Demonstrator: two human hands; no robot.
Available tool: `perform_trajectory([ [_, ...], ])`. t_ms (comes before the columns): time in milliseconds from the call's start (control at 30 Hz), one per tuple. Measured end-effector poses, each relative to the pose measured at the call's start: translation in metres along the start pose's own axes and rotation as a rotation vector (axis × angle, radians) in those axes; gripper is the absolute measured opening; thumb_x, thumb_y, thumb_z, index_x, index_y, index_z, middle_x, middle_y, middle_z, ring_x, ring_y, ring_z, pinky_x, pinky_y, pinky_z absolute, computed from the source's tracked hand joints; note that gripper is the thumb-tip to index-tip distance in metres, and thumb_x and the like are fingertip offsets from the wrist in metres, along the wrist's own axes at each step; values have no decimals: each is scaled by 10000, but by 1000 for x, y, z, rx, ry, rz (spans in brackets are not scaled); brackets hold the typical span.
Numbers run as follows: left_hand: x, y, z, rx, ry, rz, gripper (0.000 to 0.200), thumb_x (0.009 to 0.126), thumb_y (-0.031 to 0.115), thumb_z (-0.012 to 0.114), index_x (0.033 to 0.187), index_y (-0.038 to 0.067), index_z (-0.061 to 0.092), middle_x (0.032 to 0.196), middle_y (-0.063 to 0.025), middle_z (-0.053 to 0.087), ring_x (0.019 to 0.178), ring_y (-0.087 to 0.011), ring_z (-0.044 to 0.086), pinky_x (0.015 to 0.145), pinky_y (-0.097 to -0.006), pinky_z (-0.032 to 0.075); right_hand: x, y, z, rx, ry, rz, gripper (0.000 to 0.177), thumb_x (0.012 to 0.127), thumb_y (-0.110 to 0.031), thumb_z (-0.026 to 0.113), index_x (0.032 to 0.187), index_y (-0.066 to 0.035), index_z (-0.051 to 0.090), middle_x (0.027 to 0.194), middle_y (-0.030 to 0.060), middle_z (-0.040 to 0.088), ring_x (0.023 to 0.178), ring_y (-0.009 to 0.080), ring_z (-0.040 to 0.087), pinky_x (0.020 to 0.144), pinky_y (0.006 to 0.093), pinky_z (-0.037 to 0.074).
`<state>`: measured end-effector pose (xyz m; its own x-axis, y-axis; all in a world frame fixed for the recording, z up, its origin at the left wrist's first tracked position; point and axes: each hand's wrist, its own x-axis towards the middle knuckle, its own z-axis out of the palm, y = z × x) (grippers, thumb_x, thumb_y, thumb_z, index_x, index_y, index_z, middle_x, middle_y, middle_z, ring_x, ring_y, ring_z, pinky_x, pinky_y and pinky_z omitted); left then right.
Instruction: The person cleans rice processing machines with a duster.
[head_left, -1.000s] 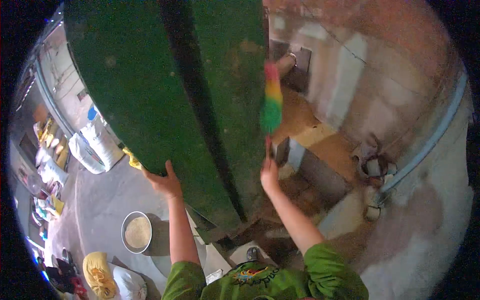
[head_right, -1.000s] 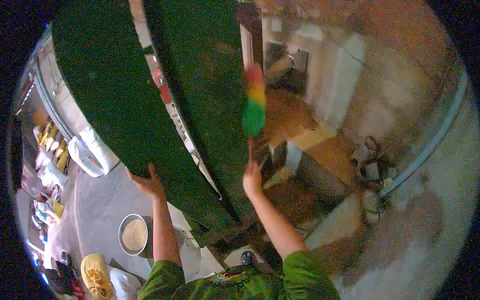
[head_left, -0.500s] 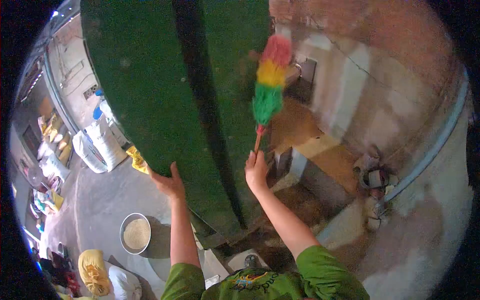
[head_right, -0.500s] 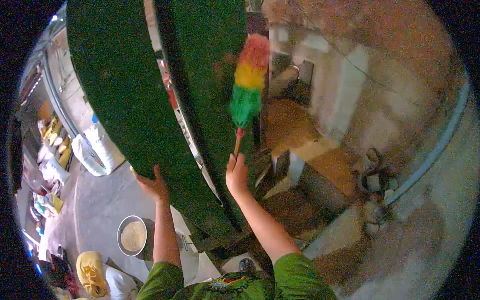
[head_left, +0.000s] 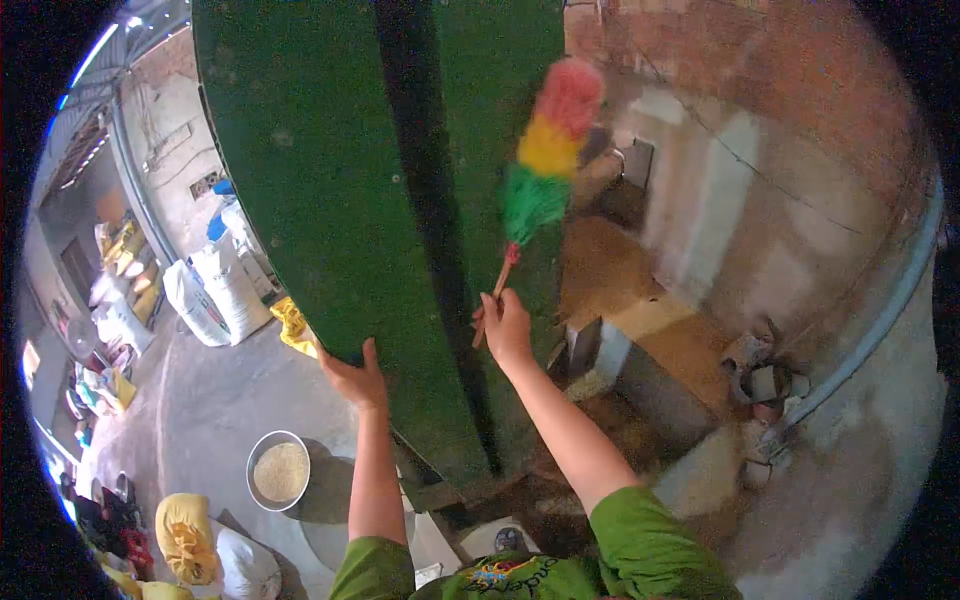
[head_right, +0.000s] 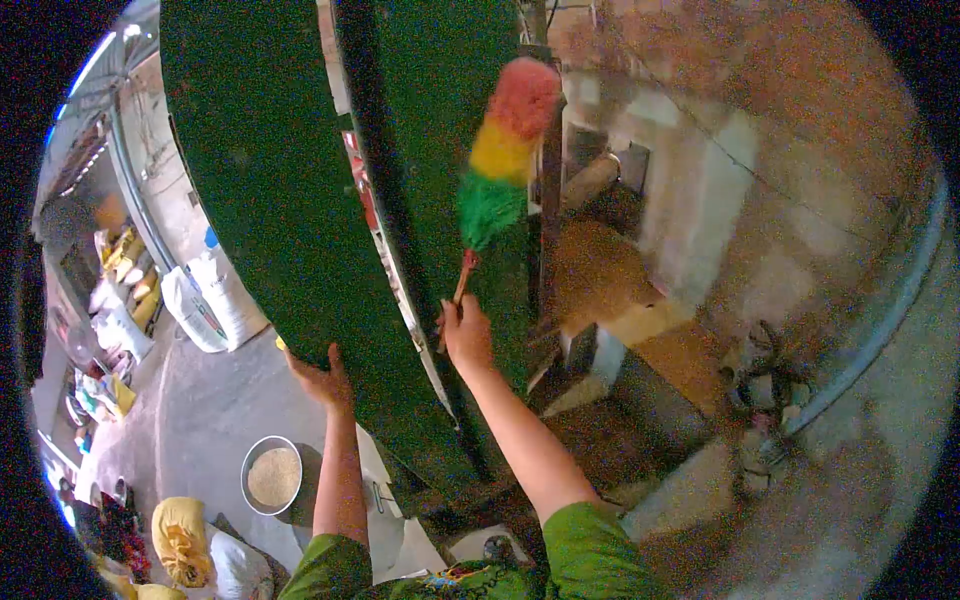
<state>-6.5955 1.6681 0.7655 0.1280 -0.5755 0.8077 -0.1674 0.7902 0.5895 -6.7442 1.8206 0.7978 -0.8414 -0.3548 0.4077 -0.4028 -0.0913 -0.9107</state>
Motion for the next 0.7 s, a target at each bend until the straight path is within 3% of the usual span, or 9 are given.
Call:
perform_trajectory([
  [100, 1, -6, -1, 73, -19, 20, 767, 640, 222, 698, 1228, -12, 264, 1185, -205, 373, 1087, -347, 370, 918, -388, 291, -28, 65, 12, -271, -55, 101, 165, 862, -166, 435, 912, -9, 447, 650, 107, 548, 586, 196, 564, 518, 340, 434],
  [133, 1, -6, -2, 72, -12, 19, 767, 640, 222, 698, 1228, -12, 264, 1185, -205, 373, 1087, -347, 370, 918, -388, 291, -49, 102, 15, -273, -115, 139, 459, 812, -203, 480, 1226, -89, 318, 620, 159, 555, 522, 302, 542, 486, 388, 423],
  [200, 0, -4, -1, 78, -27, 12, 769, 649, 238, 690, 1232, -10, 253, 1190, -209, 365, 1094, -351, 360, 921, -392, 286, -109, 138, 9, -187, -151, 334, 268, 851, -146, 437, 1065, 14, 425, 614, 119, 546, 554, 220, 572, 507, 341, 451],
  [233, 0, -3, 0, 74, -24, 14, 769, 649, 238, 690, 1232, -10, 253, 1190, -209, 365, 1094, -351, 360, 921, -392, 286, -137, 159, 6, -316, -85, 160, 233, 843, -136, 453, 997, 38, 459, 574, 111, 534, 507, 210, 563, 481, 331, 451],
  [267, 1, -2, 1, 60, -11, 26, 766, 656, 256, 682, 1232, -10, 253, 1191, -211, 361, 1096, -354, 356, 922, -394, 283, -156, 171, 14, 89, -64, 483, 235, 843, -165, 458, 897, 62, 485, 594, 119, 556, 481, 206, 556, 468, 334, 446],
  [300, 1, -2, 0, 51, -5, 39, 763, 664, 274, 675, 1233, -10, 252, 1192, -213, 358, 1099, -357, 352, 924, -396, 280, -167, 175, 17, 114, -125, 631, 271, 845, -220, 466, 809, 48, 486, 638, 115, 582, 480, 183, 548, 454, 307, 431],
  [467, -1, -1, 1, 69, -13, 26, 751, 686, 295, 654, 1236, -20, 249, 1206, -214, 349, 1114, -345, 339, 941, -387, 258, -106, 107, 51, 616, -184, 670, 277, 843, -279, 483, 769, -13, 473, 740, 101, 611, 497, 112, 527, 422, 243, 393],
  [600, 1, -1, 0, 64, -13, 25, 784, 682, 334, 655, 1236, -33, 240, 1193, -221, 350, 1109, -357, 337, 928, -400, 270, -66, 33, 47, 588, -178, 432, 247, 845, -261, 482, 807, -19, 458, 758, 109, 609, 483, 115, 506, 407, 258, 373],
  [700, 0, 2, -1, 91, -17, 13, 770, 685, 318, 653, 1235, -31, 243, 1194, -219, 348, 1109, -354, 337, 927, -400, 270, -86, 73, 46, 512, -206, 448, 239, 846, -235, 483, 806, -2, 443, 735, 129, 600, 461, 130, 490, 390, 272, 355],
])
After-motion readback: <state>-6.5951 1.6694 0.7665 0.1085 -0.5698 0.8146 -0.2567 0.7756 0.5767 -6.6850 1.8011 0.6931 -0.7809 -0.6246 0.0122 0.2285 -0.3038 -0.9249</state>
